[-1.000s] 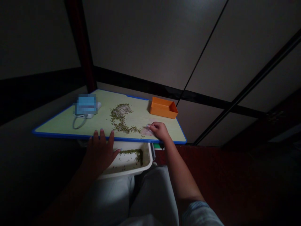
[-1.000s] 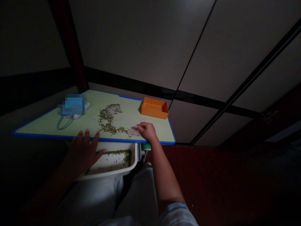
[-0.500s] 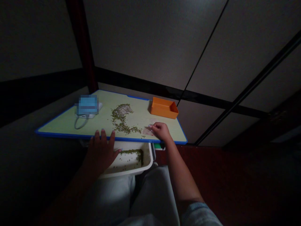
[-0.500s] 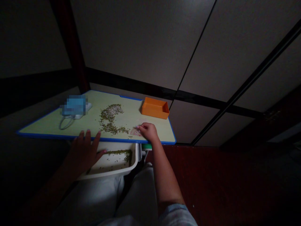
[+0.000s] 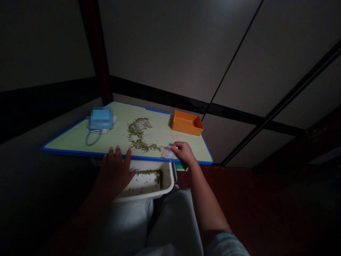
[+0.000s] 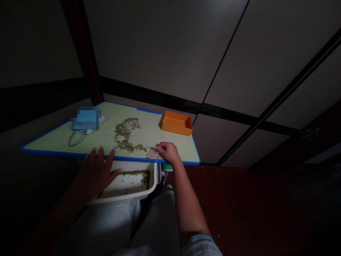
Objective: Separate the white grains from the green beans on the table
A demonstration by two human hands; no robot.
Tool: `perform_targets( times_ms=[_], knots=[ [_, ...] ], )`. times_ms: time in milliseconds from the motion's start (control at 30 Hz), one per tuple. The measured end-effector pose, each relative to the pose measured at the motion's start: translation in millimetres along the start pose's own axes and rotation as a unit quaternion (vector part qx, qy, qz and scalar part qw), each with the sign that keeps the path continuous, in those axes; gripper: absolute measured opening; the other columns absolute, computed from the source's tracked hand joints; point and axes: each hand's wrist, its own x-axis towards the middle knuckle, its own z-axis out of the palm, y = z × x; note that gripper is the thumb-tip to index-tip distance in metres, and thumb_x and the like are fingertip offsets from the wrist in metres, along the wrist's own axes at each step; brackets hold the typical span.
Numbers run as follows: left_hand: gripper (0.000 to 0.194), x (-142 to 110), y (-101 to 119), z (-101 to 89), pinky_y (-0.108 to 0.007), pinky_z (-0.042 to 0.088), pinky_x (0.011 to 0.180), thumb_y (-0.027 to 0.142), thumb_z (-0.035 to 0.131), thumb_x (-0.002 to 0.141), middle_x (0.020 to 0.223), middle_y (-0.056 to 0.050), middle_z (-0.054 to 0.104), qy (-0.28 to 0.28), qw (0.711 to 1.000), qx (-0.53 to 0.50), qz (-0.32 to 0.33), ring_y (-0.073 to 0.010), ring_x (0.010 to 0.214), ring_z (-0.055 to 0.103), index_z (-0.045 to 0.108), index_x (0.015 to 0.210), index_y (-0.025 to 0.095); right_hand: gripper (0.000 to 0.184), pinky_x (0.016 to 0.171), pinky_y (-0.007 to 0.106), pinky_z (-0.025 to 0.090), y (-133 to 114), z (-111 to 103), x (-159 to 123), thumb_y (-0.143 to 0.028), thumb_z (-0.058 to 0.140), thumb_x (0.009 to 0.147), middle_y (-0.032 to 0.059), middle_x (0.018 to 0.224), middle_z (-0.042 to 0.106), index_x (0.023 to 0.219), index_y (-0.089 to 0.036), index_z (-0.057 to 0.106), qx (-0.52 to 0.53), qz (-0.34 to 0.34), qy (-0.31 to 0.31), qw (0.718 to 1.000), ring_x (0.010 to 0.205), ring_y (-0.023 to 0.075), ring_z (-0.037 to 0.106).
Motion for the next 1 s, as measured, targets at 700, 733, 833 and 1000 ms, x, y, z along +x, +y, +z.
perform_targets(
  times_ms=[700, 733, 833, 1000],
  knots=[
    [0.077, -0.8, -0.9, 1.0, -0.067, 0.028, 0.117, 0.043, 0.056, 0.084, 0.160, -0.032, 0.032, 0.000, 1.000, -0.002, -0.002, -0.0500, 0.152, 0.023, 0.037, 0.150, 0.010, 0.037, 0.054, 0.024, 0.028, 1.5, 3.1, 2.9, -0.048, 0.062, 0.082, -0.0046, 0.053, 0.049, 0.059, -0.020, 0.055, 0.082, 0.040, 0.033, 0.995, 0.054, 0.0109, 0.041],
    [0.076, -0.8, -1.1, 1.2, -0.068, 0.028, 0.117, 0.044, 0.055, 0.084, 0.161, -0.033, 0.031, -0.002, 1.000, -0.004, -0.002, -0.0501, 0.153, 0.023, 0.037, 0.150, 0.010, 0.037, 0.053, 0.024, 0.028, 2.2, 3.2, 3.0, -0.049, 0.062, 0.082, -0.0045, 0.053, 0.049, 0.060, -0.020, 0.055, 0.086, 0.041, 0.032, 0.995, 0.054, 0.0109, 0.041],
    [0.076, -0.4, -1.6, 2.0, -0.069, 0.028, 0.116, 0.043, 0.054, 0.084, 0.161, -0.032, 0.031, 0.003, 1.000, -0.010, -0.003, -0.0505, 0.153, 0.022, 0.037, 0.150, 0.010, 0.038, 0.053, 0.024, 0.028, 4.4, 3.8, 3.2, -0.050, 0.062, 0.082, -0.0046, 0.054, 0.049, 0.060, -0.020, 0.054, 0.086, 0.044, 0.025, 0.995, 0.054, 0.0108, 0.040],
    [0.077, 0.6, -1.2, 2.7, -0.071, 0.029, 0.116, 0.042, 0.058, 0.081, 0.159, -0.033, 0.034, 0.007, 1.000, -0.023, -0.002, -0.0527, 0.152, 0.023, 0.041, 0.148, 0.008, 0.036, 0.055, 0.025, 0.028, 3.5, 4.9, 3.9, -0.046, 0.063, 0.083, -0.0049, 0.054, 0.048, 0.060, -0.020, 0.055, 0.049, 0.033, 0.016, 0.998, 0.055, 0.0108, 0.040]
  ],
)
